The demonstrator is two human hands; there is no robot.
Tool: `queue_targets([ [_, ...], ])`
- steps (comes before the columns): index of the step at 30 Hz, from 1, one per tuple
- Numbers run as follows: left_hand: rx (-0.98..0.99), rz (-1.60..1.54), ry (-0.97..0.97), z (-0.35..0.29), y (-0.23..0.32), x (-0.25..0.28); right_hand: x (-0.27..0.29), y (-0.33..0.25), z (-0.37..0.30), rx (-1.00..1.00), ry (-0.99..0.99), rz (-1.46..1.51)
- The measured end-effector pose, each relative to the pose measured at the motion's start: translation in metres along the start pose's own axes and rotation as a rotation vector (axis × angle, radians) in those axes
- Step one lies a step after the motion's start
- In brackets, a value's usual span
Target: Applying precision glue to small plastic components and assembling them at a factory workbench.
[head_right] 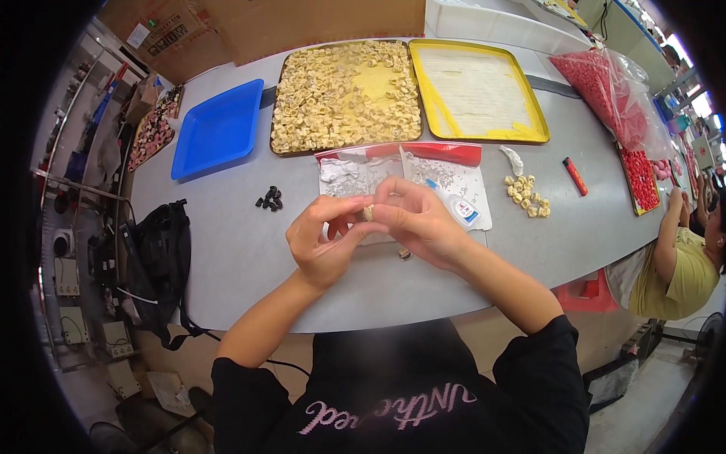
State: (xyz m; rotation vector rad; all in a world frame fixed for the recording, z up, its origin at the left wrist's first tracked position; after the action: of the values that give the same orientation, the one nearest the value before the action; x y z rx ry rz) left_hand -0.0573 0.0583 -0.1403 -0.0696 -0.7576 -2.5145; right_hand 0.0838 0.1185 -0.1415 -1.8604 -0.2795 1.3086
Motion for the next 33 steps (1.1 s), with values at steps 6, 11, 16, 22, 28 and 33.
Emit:
queue_targets([
  [6,0.002,-0.030,-0.023,-0.0013,0.0014,-0.0005,0.0038,0.0013,-0.0014,0.018,-0.035,0.058],
  [11,0.002,-0.046,-0.035,-0.0002,0.0026,-0.0014,0.0060,0.0008,-0.0024,0.034,-0.019,0.062],
  [16,0.048,-0.070,-0.023,-0.0018,-0.0008,0.0015,0.0001,-0.0039,-0.0026,0.022,0.044,0.044],
  [22,0.050,-0.041,-0.088,0.0023,0.0023,0.0006,0.0062,-0.0046,-0.0062,0.064,-0.015,0.032],
  [28,0.206,-0.123,-0.064,0.0019,0.0041,-0.0007,0.0060,-0.0035,-0.0033,0.052,-0.032,0.093],
  [33,0.277,-0.163,-0.087,0.0023,0.0002,-0.0005,0.0040,-0.0017,-0.0013,-0.014,-0.077,0.097],
])
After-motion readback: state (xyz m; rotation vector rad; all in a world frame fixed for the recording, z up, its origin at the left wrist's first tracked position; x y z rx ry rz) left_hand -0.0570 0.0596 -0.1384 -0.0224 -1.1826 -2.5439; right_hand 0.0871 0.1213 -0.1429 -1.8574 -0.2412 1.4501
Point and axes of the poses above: each hand's wrist, its own z-axis towards the middle knuckle, its own x-axis out of the back of the hand, y = z × x, the point moved 2 cm from there along z, towards the middle knuckle, and after that the axes turned 5 degrees about -x, right-handed, at the moved point
